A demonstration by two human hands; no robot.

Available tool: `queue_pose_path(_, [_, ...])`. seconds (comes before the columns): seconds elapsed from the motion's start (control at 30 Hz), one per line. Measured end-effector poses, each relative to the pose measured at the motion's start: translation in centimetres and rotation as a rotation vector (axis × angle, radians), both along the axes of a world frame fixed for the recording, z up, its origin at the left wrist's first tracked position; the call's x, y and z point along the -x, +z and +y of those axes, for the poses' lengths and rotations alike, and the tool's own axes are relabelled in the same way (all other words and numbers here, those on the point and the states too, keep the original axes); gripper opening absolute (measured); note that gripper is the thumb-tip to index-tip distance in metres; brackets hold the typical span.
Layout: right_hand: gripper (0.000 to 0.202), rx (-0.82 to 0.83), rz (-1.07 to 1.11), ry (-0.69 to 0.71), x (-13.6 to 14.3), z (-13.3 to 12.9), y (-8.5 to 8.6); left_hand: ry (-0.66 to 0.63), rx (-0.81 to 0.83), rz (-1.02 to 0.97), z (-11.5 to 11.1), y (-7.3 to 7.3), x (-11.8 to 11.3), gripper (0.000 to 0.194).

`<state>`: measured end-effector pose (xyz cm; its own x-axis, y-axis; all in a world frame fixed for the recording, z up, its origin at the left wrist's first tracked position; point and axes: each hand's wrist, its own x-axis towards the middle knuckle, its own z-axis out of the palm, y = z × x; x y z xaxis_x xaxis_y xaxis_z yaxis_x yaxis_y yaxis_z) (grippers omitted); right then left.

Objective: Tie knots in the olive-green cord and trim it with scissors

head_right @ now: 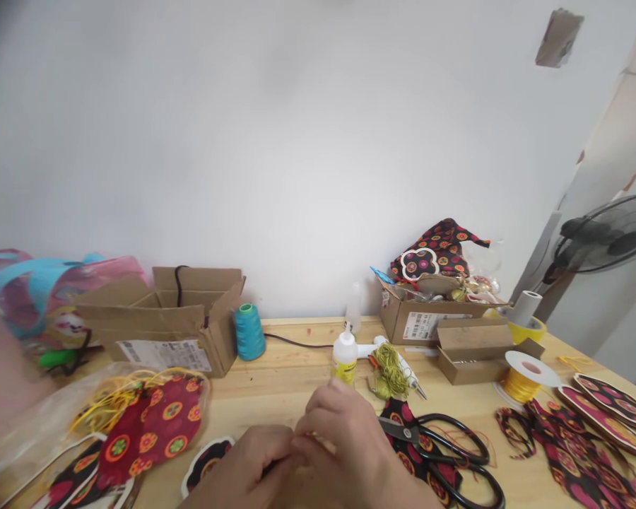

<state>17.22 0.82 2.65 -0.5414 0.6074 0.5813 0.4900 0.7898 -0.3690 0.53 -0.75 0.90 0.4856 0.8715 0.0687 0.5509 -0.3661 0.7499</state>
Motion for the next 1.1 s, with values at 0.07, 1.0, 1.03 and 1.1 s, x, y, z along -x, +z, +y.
queue_pose_path(0.07, [0.012, 0.174, 0.082, 0.001, -0.4, 0.3, -0.2, -0.065, -0.012, -0.028, 0.1, 0.2, -0.1, 0.027])
queue_pose_path(1.0, [0.013, 0.024, 0.182, 0.053, 0.4, 0.3, -2.0, 0.138, -0.063, -0.214, 0.8, -0.1, 0.1, 0.030])
queue_pose_path(1.03, [0.013, 0.031, 0.180, 0.060, 0.4, 0.3, -2.0, 0.143, -0.054, -0.222, 0.8, -0.1, 0.1, 0.030])
queue_pose_path(1.1, [0.012, 0.064, 0.183, 0.072, 0.4, 0.4, -2.0, 0.151, -0.043, -0.229, 0.8, 0.0, 0.1, 0.030])
